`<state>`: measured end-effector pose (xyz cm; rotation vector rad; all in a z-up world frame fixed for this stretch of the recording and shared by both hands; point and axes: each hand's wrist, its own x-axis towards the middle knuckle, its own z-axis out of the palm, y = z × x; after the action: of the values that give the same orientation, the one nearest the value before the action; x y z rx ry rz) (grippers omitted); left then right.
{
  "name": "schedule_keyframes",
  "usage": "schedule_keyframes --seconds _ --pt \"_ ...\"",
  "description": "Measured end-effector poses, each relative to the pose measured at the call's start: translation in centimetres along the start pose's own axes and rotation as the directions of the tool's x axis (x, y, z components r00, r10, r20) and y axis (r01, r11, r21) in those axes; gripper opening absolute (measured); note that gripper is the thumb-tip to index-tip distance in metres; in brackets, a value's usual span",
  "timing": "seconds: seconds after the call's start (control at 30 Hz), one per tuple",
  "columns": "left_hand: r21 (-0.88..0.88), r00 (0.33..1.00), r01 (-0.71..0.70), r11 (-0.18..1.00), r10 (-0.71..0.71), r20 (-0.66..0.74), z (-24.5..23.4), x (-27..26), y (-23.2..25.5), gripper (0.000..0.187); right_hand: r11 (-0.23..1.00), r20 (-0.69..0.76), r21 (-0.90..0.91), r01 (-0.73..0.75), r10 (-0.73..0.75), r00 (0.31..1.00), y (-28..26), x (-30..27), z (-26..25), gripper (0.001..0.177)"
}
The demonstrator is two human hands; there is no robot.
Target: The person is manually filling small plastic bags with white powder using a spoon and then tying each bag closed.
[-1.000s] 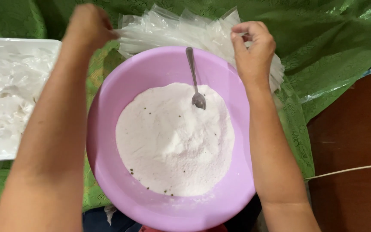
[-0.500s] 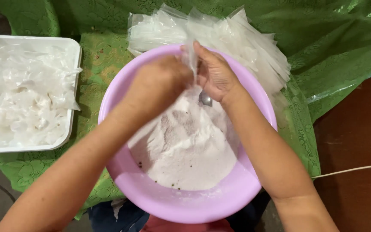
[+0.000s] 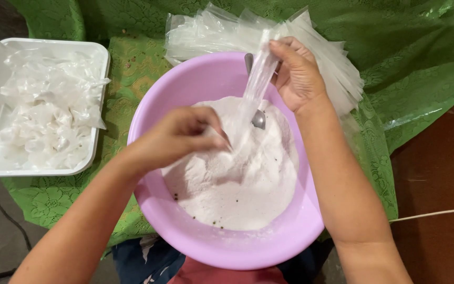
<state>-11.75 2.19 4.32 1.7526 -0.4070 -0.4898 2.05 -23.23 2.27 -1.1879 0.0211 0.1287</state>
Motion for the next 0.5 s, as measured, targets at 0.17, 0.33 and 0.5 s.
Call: schedule_keyframes --seconds 0.17,0.33,0.5 --pt "-0.371 0.787 -0.048 0.927 -0.193 -0.585 -2.9 -2.6 -3.3 0.014 0.984 -0.031 0.177 -0.011 0.017 0.999 -0.7 0.3 -1.3 0.021" --pt "0.44 0.658 0.224 0.87 0.198 -0.727 -3.9 -1.4 -0.6 0.045 0.997 0.09 -0.047 0.065 -0.061 0.994 0.0 -1.3 1.9 0.038" --pt "0.386 0.851 0.05 0.921 0.163 -0.499 -1.2 6.0 1.7 0.052 0.986 0.173 -0.12 0.114 -0.092 0.981 0.8 -2.5 3.9 0.057"
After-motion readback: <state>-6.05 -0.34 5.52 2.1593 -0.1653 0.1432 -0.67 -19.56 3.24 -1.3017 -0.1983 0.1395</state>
